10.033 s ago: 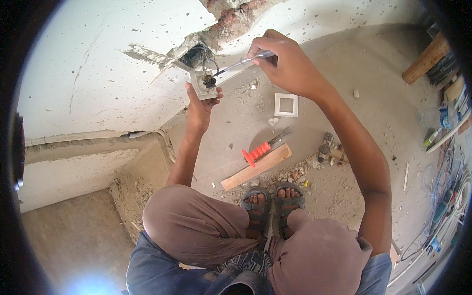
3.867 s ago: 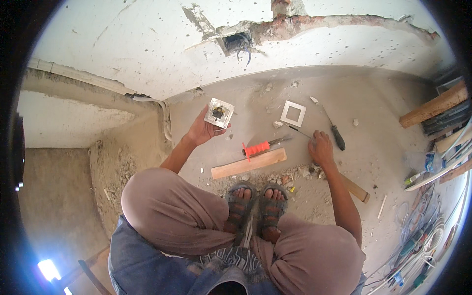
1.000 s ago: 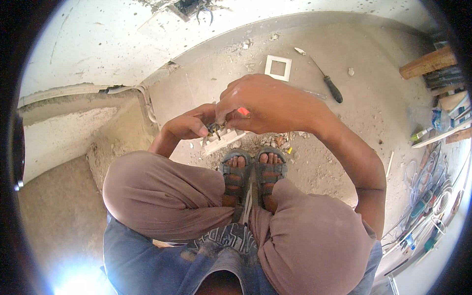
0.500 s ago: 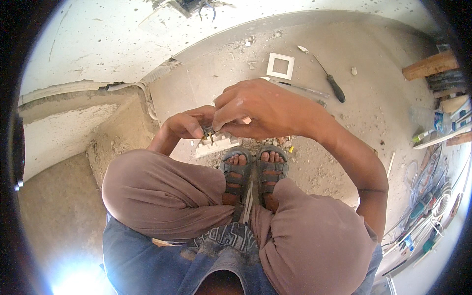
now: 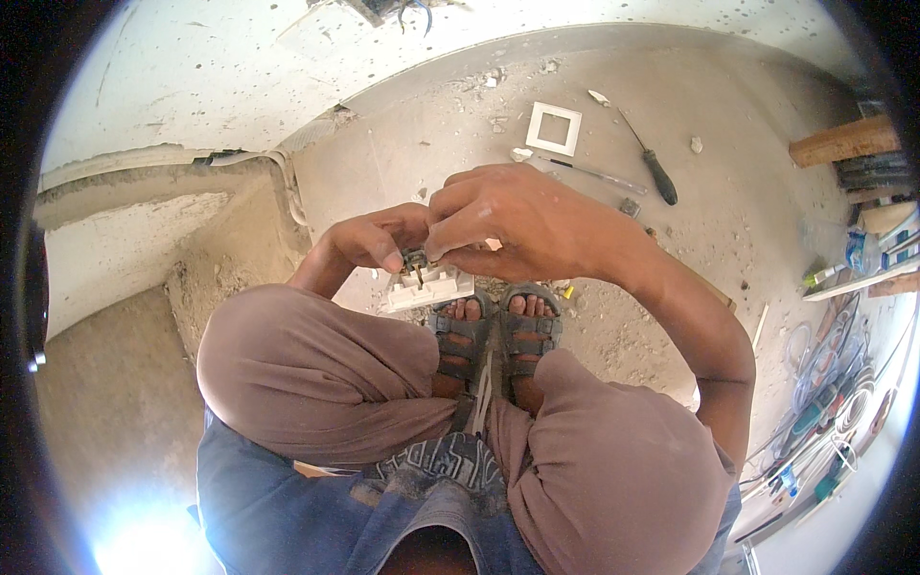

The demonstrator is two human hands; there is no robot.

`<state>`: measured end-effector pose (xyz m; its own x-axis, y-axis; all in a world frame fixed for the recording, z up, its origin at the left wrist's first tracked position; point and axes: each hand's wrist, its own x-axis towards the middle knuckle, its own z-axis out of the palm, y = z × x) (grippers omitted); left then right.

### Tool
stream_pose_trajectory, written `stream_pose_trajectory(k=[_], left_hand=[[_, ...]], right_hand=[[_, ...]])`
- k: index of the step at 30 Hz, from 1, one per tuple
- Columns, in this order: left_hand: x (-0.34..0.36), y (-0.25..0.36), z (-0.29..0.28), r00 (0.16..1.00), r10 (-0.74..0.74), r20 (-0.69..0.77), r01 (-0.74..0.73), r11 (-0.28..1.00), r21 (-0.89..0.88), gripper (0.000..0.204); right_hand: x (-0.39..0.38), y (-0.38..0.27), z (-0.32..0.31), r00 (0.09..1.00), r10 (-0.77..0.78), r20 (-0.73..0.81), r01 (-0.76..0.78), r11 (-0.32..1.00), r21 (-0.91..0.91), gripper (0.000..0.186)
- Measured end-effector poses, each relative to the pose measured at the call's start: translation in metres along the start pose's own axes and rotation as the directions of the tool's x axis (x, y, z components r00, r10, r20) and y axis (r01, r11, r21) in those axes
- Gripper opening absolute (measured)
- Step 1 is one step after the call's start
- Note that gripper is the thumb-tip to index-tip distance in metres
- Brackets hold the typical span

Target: The person unscrews a mounting screw from a wall outlet box using a screwdriver, pulls the outlet body from the wall, and uses a tester to check the electrical terminals.

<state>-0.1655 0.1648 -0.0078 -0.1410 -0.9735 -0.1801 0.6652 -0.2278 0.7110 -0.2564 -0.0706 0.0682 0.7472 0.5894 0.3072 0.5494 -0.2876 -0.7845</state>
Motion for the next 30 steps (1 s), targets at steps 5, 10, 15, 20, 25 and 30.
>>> stream_pose_trajectory(k=[5, 10, 15, 20, 25, 30], left_hand=[[0.002, 0.001, 0.008, 0.998, 0.035, -0.059, -0.036, 0.999, -0.023, 0.078], [0.002, 0.001, 0.008, 0.994, 0.007, -0.106, -0.008, 1.000, -0.008, 0.086], [0.004, 0.005, 0.008, 0.994, 0.011, -0.111, -0.001, 0.996, 0.087, 0.095], [0.008, 0.009, 0.009, 0.996, 0.021, -0.084, -0.014, 0.996, 0.084, 0.093], [0.011, 0.013, 0.013, 0.997, 0.045, -0.067, -0.040, 0.997, 0.067, 0.084], [0.010, 0.016, 0.014, 0.995, 0.040, -0.092, -0.044, 0.998, -0.038, 0.082]], right_hand=[[-0.002, 0.001, 0.000, 1.000, -0.004, -0.003, 0.004, 1.000, 0.028, 0.021], [-0.002, 0.003, 0.002, 0.999, -0.032, -0.040, 0.034, 0.998, 0.056, 0.021], [-0.002, 0.003, 0.000, 0.999, 0.030, -0.025, -0.029, 0.997, 0.069, 0.025], [-0.007, 0.002, -0.002, 0.996, 0.080, -0.043, -0.076, 0.994, 0.076, 0.033], [-0.007, -0.007, -0.013, 0.995, 0.102, 0.009, -0.102, 0.970, 0.219, 0.043], [-0.010, -0.007, -0.009, 0.988, 0.154, 0.015, -0.154, 0.982, 0.111, 0.050]])
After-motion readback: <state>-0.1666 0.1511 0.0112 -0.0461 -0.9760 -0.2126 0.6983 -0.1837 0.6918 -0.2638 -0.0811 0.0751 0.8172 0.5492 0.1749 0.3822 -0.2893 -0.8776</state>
